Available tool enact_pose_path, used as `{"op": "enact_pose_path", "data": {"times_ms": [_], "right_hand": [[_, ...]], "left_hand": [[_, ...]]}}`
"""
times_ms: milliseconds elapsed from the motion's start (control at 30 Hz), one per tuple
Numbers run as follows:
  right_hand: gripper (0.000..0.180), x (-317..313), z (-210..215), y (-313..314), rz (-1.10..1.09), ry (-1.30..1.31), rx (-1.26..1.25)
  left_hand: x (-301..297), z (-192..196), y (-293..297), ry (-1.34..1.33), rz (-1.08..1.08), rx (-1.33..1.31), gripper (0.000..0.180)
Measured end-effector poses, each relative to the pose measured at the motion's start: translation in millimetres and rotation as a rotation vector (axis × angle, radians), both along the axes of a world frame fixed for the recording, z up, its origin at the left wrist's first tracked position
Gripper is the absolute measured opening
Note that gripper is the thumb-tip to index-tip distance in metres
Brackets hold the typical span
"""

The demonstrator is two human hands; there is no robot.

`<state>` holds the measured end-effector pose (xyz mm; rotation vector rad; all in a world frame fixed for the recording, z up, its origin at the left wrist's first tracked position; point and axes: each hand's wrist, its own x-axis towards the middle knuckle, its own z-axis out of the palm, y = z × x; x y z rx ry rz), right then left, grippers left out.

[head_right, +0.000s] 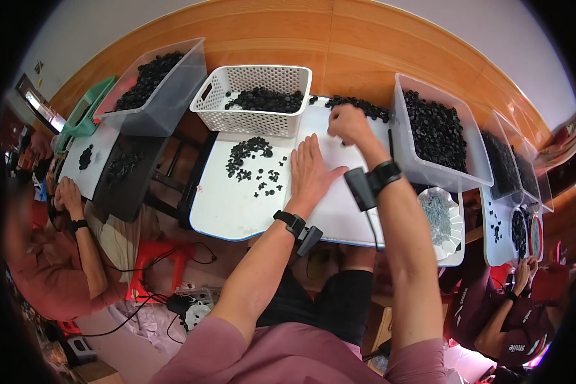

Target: Assembling small black plastic components by hand at a workbench.

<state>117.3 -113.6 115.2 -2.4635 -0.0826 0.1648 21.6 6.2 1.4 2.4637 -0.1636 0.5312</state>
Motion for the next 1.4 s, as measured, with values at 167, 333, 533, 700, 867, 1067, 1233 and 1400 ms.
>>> {"op": "enact_pose_path", "data": {"times_ms": [167,333,533,700,867,1067,1233,1400], "right_hand": [[0.019,-28.3,-73.8,21.7,-0.075,-0.318,-0.163],[0.023,-33.5,-88.7,14.9,-0.039,-0.532,0.078],[0.04,-40.2,-79.8,-0.1,0.036,-0.327,0.245],[0.053,-46.4,-56.2,-16.2,0.105,-0.144,0.346],[0.046,-26.6,-49.9,-32.8,0.088,-0.243,0.375],[0.062,-12.8,-78.4,-35.7,0.158,-0.195,0.468],[0.065,-35.2,-70.4,-6.8,0.186,0.028,0.6],[0.044,-37.2,-60.1,-46.3,0.011,-0.16,0.385]], "left_hand": [[1.4,0.1,-0.8,-0.026,-0.018,-0.004,0.105],[4.8,-1.8,1.8,-0.025,-0.04,-0.014,0.107],[6.9,0.9,3.1,-0.038,-0.083,-0.014,0.108],[3.4,5.8,3.2,-0.045,-0.118,-0.057,0.106],[2.2,7.8,4.1,-0.1,-0.101,-0.098,0.103],[4.4,6.3,-2.0,-0.069,-0.11,-0.062,0.106],[7.6,1.1,8.4,-0.067,-0.128,-0.126,0.097],[6.6,6.1,5.0,-0.088,-0.132,-0.145,0.078]]}}
